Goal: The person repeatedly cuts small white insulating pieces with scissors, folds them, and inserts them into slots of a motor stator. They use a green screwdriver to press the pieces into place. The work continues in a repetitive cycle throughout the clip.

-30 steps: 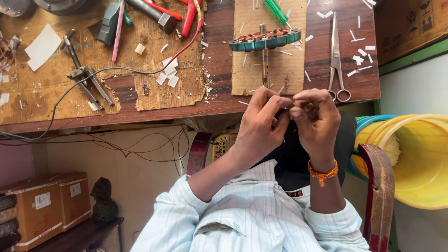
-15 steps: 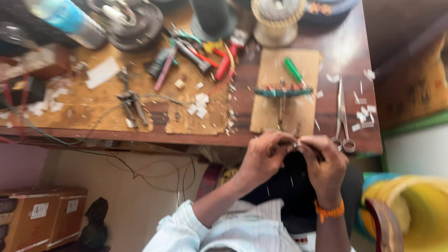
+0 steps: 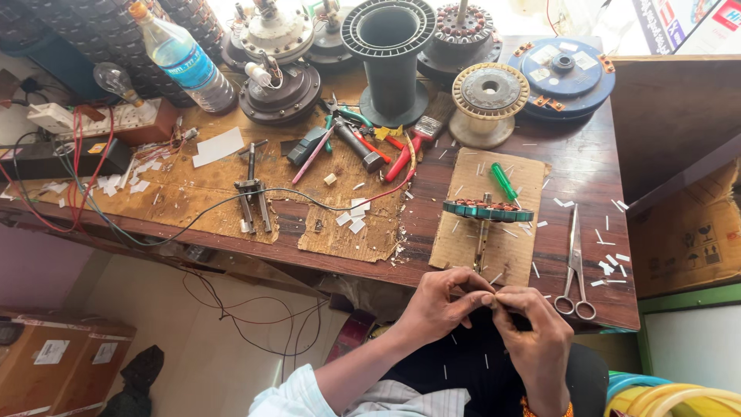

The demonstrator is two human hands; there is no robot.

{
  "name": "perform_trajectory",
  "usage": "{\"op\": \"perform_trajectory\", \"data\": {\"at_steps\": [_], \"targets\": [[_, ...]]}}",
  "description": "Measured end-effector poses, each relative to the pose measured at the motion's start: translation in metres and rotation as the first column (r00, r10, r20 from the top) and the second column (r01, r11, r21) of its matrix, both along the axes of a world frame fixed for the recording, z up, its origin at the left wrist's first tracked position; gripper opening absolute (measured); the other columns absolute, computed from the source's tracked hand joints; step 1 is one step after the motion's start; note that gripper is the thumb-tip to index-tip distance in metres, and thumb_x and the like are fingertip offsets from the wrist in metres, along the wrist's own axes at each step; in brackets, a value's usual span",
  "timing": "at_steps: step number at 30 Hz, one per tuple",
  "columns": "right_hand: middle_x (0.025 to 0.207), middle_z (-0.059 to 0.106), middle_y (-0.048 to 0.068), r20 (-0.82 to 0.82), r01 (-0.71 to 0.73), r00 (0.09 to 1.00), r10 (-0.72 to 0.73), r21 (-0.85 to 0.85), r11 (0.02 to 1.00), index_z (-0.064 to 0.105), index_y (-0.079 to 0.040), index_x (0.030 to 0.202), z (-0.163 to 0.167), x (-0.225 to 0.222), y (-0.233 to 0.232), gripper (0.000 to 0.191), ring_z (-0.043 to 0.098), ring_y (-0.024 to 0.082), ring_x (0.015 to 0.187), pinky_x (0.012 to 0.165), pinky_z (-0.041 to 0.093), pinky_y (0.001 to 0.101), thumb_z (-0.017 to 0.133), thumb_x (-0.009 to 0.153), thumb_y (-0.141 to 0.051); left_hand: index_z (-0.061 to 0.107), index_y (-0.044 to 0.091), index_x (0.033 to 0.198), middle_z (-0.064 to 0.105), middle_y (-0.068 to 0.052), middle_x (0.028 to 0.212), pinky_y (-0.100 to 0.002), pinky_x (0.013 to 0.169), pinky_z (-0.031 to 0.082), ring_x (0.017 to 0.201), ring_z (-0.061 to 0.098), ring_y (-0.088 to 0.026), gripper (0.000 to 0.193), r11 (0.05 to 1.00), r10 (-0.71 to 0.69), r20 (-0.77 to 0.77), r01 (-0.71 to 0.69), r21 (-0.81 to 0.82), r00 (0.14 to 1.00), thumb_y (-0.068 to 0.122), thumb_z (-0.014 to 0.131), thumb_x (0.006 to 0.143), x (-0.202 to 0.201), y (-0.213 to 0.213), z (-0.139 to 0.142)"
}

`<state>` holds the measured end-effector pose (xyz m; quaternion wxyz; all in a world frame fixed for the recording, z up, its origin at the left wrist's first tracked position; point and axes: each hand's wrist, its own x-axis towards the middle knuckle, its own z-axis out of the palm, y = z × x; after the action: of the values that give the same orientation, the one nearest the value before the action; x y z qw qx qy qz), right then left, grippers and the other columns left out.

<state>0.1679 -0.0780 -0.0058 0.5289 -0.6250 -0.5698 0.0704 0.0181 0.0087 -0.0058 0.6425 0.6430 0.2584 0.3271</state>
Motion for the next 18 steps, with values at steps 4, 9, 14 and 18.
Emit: {"op": "perform_trajectory", "data": {"at_steps": [4, 9, 14, 18], "targets": [[0.097, 0.076, 0.007, 0.131, 0.022, 0.991, -0.030, 0.060, 0.998, 0.070, -0.004, 0.095, 0.019, 0.001, -0.004, 0.019, 0.076, 0.018, 0.089, 0.078, 0.060, 0.0287, 0.080, 0.080, 0.000, 0.070, -0.002, 0.109, 0.072, -0.004, 0.088, -0.020, 0.054, 0.055, 0.067, 0.064, -0.004, 0.018, 0.999, -0.035, 0.033, 0.037, -0.037, 0.999, 0.013, 0.070, 0.101, 0.001, 0.000, 0.004], [0.097, 0.076, 0.007, 0.111, 0.053, 0.992, -0.058, 0.053, 0.997, 0.073, -0.005, 0.096, 0.038, -0.001, -0.005, 0.019, 0.076, 0.018, 0.091, 0.079, 0.059, 0.0287, 0.082, 0.079, -0.001, 0.065, -0.002, 0.109, 0.070, -0.003, 0.088, -0.020, 0.054, 0.053, 0.068, 0.063, -0.003, 0.016, 0.979, -0.090, 0.156, 0.116, -0.169, 0.984, 0.013, 0.068, 0.103, 0.003, 0.003, 0.000], [0.094, 0.077, 0.007, 0.076, 0.019, 0.997, -0.023, 0.062, 0.998, 0.074, -0.005, 0.095, 0.044, -0.002, -0.004, 0.017, 0.076, 0.016, 0.087, 0.079, 0.058, 0.0268, 0.081, 0.080, -0.002, 0.063, -0.001, 0.110, 0.068, -0.002, 0.089, -0.020, 0.056, 0.054, 0.072, 0.063, -0.004, 0.015, 0.975, -0.071, 0.256, 0.122, -0.187, 0.964, 0.012, 0.067, 0.104, 0.001, -0.001, 0.001], [0.095, 0.079, 0.008, -0.135, 0.014, 0.991, -0.025, -0.078, 0.997, 0.077, -0.002, 0.102, 0.038, -0.003, -0.008, 0.018, 0.077, 0.014, 0.087, 0.078, 0.061, 0.0256, 0.078, 0.085, -0.006, 0.065, -0.001, 0.107, 0.069, -0.002, 0.086, -0.020, 0.055, 0.052, 0.070, 0.064, -0.004, 0.013, 1.000, -0.015, 0.144, 0.016, -0.006, 0.989, 0.010, 0.069, 0.102, -0.003, -0.003, 0.012]]}}
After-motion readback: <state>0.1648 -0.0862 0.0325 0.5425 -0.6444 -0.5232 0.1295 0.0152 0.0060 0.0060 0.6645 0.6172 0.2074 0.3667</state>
